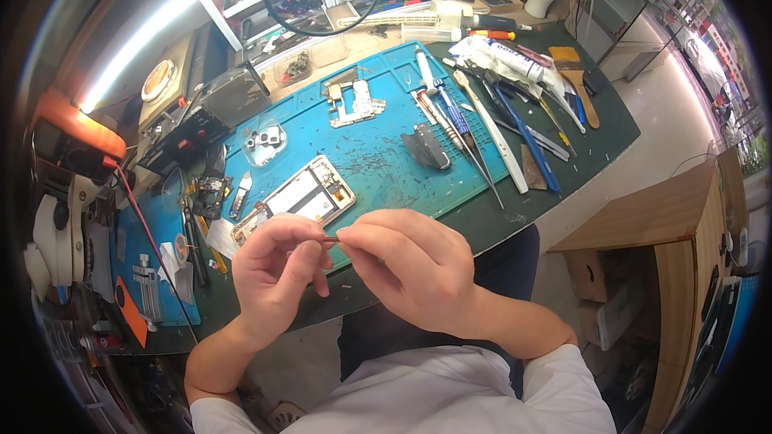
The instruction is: The person cleans a small electronic component with a brush and spray, then uses tweezers to place it into a disassembled smartphone. They connect a ribbon cable and install a battery into the phone chassis.
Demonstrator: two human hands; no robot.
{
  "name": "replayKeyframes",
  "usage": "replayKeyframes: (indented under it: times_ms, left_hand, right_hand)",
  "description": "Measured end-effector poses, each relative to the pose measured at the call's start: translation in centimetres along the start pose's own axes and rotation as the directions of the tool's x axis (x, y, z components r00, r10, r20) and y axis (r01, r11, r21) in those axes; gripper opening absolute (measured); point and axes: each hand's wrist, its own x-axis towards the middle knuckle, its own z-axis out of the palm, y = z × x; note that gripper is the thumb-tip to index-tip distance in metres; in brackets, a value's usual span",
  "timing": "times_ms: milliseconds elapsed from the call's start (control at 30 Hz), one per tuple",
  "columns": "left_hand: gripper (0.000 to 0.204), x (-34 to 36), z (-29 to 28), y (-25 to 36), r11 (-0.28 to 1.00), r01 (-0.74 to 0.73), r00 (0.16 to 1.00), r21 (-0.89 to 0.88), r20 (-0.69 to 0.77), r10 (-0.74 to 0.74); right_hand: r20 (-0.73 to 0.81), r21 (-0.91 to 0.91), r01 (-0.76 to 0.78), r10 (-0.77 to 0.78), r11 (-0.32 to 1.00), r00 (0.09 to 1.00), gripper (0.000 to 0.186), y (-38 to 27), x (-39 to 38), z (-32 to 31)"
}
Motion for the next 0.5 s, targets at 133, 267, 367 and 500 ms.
replayKeyframes:
  times_ms: [133,267,367,500]
  left_hand:
    - [0.016,0.02,-0.14,0.05,1.000,-0.010,1.000,-0.029,0.013,0.010]
    - [0.017,0.01,-0.08,0.00,0.999,-0.013,1.000,-0.037,0.018,0.014]
    - [0.017,-0.02,-0.07,0.06,0.999,-0.003,1.000,-0.037,0.022,0.003]
    - [0.017,-0.05,-0.04,0.19,0.999,0.018,1.000,-0.031,0.018,-0.018]
  right_hand:
    - [0.002,-0.001,0.002,-0.002,1.000,1.000,0.027,-0.08,0.04,0.00]
    - [-0.001,0.001,0.000,0.000,1.000,1.000,0.027,-0.05,-0.09,0.12]
    - [0.002,0.001,-0.004,0.004,1.000,1.000,0.027,-0.11,-0.12,0.20]
    - [0.014,0.011,-0.007,0.007,1.000,1.000,0.027,-0.10,-0.20,0.19]
